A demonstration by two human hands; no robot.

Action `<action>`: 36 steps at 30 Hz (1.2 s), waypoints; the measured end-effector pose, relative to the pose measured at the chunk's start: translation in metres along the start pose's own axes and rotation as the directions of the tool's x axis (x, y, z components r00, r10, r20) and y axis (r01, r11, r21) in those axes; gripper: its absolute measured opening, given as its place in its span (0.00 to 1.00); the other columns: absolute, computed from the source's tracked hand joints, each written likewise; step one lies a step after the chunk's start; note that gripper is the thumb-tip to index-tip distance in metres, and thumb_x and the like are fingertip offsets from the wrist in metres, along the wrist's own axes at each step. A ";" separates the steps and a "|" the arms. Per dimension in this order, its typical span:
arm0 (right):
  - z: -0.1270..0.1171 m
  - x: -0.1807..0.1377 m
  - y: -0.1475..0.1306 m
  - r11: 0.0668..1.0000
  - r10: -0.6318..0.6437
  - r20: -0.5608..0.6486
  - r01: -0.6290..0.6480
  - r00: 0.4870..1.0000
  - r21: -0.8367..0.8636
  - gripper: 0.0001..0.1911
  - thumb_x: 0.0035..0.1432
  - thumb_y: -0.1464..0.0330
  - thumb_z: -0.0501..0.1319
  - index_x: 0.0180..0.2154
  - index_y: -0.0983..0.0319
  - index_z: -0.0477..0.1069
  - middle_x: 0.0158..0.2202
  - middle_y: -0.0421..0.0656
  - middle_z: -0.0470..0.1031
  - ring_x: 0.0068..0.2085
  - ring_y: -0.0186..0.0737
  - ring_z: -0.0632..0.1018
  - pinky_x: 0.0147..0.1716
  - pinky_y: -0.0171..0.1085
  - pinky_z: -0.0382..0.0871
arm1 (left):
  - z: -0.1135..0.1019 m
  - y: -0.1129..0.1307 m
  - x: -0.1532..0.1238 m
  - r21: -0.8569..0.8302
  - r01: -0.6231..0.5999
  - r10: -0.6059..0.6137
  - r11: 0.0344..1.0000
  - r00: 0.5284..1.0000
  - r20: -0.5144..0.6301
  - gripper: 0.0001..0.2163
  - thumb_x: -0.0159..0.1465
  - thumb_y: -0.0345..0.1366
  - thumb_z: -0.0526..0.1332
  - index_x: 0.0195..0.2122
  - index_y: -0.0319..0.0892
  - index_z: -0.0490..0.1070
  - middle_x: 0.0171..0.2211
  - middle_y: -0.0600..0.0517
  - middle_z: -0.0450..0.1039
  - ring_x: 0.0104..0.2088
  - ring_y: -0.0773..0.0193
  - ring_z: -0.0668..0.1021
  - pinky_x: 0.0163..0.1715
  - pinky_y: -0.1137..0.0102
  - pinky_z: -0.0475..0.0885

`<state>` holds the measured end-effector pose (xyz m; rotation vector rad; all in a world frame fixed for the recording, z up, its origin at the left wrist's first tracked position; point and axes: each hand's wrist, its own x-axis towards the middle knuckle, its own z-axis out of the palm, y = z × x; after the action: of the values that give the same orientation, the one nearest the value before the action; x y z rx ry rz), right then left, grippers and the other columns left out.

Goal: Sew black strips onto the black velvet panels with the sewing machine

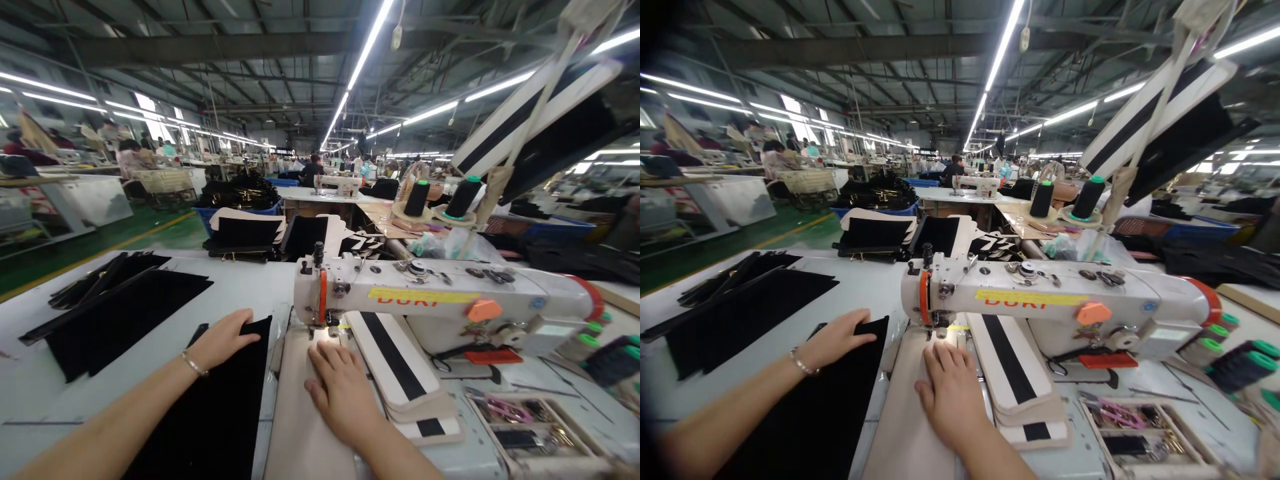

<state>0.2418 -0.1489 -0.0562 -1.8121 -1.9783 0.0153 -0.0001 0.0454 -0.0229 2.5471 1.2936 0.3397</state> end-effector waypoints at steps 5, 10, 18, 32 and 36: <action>0.004 0.002 0.002 1.000 -0.009 -0.021 0.008 1.000 -0.004 0.23 0.67 0.63 0.57 0.62 0.53 0.62 0.61 0.42 0.67 0.61 0.46 0.65 0.61 0.48 0.56 | -0.045 0.012 -0.032 -0.270 0.053 -0.092 0.961 0.987 -0.133 0.22 0.67 0.55 0.53 0.52 0.44 0.71 0.53 0.50 0.74 0.52 0.52 0.75 0.53 0.64 0.68; 0.005 0.002 0.003 1.000 -0.014 -0.020 0.013 1.000 -0.021 0.23 0.67 0.62 0.56 0.63 0.54 0.61 0.61 0.43 0.67 0.60 0.48 0.66 0.61 0.49 0.57 | -0.007 0.056 -0.014 -0.334 -0.039 0.106 0.942 0.977 0.185 0.16 0.66 0.48 0.54 0.38 0.44 0.77 0.40 0.51 0.79 0.42 0.56 0.79 0.45 0.66 0.72; 0.005 0.003 0.004 1.000 0.008 -0.015 -0.007 1.000 0.010 0.22 0.67 0.63 0.57 0.61 0.57 0.62 0.62 0.43 0.66 0.61 0.47 0.65 0.61 0.48 0.56 | 0.021 0.067 0.018 -0.340 0.038 0.035 0.940 0.978 0.207 0.11 0.60 0.43 0.60 0.33 0.41 0.76 0.33 0.50 0.80 0.37 0.56 0.79 0.41 0.66 0.71; 0.003 0.004 0.005 1.000 0.002 -0.001 -0.002 1.000 0.020 0.21 0.68 0.66 0.55 0.61 0.56 0.62 0.60 0.43 0.67 0.60 0.47 0.65 0.60 0.48 0.56 | 0.019 0.081 -0.001 -0.363 0.043 0.017 0.931 0.987 0.160 0.10 0.62 0.42 0.61 0.37 0.43 0.77 0.37 0.52 0.80 0.38 0.59 0.80 0.43 0.67 0.72; 0.002 0.004 0.006 0.999 0.000 0.002 0.000 1.000 0.049 0.22 0.68 0.69 0.52 0.62 0.58 0.61 0.61 0.44 0.66 0.60 0.47 0.65 0.60 0.48 0.55 | 0.061 0.093 0.013 -0.207 -0.028 0.041 0.978 0.997 0.059 0.05 0.61 0.37 0.60 0.34 0.44 0.74 0.32 0.51 0.79 0.34 0.58 0.79 0.35 0.68 0.69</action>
<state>0.2462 -0.1442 -0.0587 -1.7822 -1.9619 0.0648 0.0971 -0.0049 -0.0478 2.3883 1.1293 0.3764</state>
